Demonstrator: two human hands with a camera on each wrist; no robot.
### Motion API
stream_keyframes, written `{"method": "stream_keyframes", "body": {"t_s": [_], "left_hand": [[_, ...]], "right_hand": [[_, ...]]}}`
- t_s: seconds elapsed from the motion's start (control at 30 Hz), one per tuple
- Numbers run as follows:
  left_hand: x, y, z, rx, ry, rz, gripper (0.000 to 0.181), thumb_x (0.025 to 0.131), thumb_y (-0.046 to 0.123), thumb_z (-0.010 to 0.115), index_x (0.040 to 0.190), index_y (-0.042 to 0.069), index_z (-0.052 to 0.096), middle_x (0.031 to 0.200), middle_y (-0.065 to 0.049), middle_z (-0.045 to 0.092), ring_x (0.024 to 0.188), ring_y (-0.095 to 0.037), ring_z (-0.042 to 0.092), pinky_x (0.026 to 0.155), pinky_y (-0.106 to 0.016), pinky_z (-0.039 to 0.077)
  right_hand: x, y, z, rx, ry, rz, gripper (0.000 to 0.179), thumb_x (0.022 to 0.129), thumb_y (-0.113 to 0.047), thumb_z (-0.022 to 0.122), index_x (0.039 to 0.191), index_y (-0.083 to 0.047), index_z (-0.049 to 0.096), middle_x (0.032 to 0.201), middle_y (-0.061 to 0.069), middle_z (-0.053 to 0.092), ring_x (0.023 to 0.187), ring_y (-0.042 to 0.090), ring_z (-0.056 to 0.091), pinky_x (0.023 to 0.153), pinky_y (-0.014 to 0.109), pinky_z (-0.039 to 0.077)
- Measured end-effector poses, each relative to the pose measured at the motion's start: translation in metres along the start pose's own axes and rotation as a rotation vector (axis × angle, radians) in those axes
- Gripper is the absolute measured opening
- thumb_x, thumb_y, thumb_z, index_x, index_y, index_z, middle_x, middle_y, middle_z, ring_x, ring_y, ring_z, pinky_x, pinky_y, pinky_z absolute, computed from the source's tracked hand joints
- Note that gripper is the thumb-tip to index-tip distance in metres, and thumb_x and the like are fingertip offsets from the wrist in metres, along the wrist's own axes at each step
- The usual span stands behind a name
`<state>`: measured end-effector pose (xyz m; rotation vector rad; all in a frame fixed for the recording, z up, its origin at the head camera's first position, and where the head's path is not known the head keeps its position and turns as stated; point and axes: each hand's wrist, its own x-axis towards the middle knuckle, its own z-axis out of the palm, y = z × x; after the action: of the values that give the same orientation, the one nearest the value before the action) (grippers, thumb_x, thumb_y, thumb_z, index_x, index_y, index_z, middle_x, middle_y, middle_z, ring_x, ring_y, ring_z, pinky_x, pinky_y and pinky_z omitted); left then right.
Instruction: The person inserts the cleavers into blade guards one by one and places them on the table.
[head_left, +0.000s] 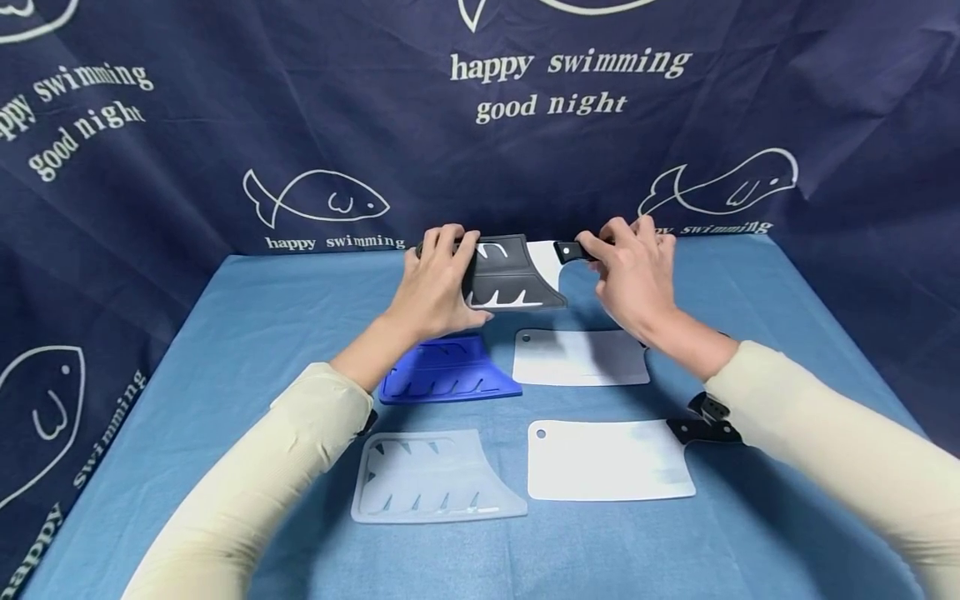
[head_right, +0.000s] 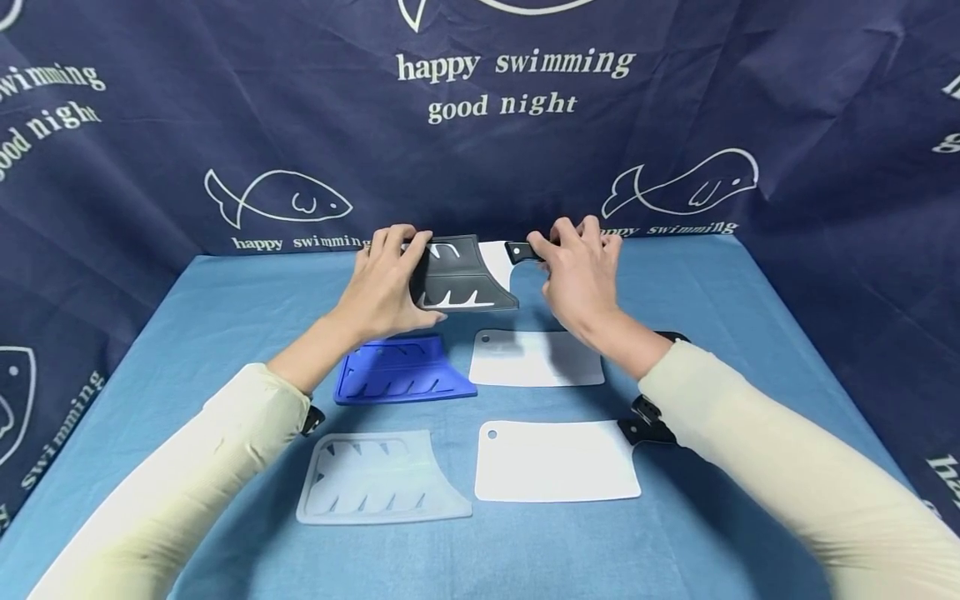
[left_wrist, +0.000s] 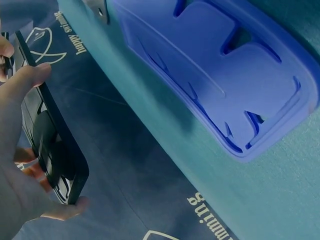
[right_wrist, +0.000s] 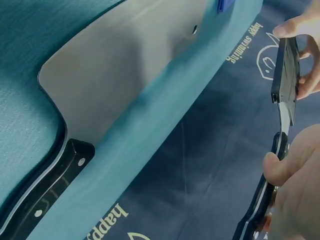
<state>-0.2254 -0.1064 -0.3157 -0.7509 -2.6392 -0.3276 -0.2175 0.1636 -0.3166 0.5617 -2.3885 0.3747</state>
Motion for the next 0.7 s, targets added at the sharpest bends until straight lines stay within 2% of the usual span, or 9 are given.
{"method": "stream_keyframes", "body": {"t_s": [0.17, 0.5, 0.7], "left_hand": [[0.0013, -0.0012, 0.0006, 0.016, -0.023, 0.0, 0.105, 0.053, 0.05, 0.086, 0.138, 0.007, 0.042, 0.132, -0.012, 0.039, 0.123, -0.033, 0.034, 0.081, -0.054, 0.037], [0.0053, -0.0043, 0.0045, 0.02, -0.06, -0.008, 0.105, 0.055, 0.053, 0.086, 0.139, 0.008, 0.041, 0.133, -0.011, 0.039, 0.124, -0.032, 0.034, 0.081, -0.055, 0.039], [0.0099, -0.0055, 0.0064, 0.025, -0.088, -0.017, 0.106, 0.055, 0.054, 0.086, 0.14, 0.008, 0.041, 0.133, -0.011, 0.04, 0.125, -0.032, 0.035, 0.084, -0.055, 0.04]], "right_hand": [[0.0002, 0.0015, -0.0017, -0.003, -0.065, 0.023, 0.05, 0.079, 0.012, 0.056, 0.121, -0.014, 0.067, 0.102, 0.014, 0.055, 0.093, 0.038, 0.041, 0.075, 0.055, 0.027], [0.0033, 0.0056, 0.0014, -0.001, -0.112, 0.056, 0.048, 0.081, 0.01, 0.056, 0.12, -0.014, 0.068, 0.101, 0.014, 0.056, 0.094, 0.037, 0.041, 0.076, 0.055, 0.029], [0.0073, 0.0084, 0.0027, 0.003, -0.194, 0.111, 0.054, 0.078, 0.012, 0.052, 0.124, -0.014, 0.066, 0.103, 0.013, 0.057, 0.096, 0.035, 0.041, 0.076, 0.054, 0.03]]}}
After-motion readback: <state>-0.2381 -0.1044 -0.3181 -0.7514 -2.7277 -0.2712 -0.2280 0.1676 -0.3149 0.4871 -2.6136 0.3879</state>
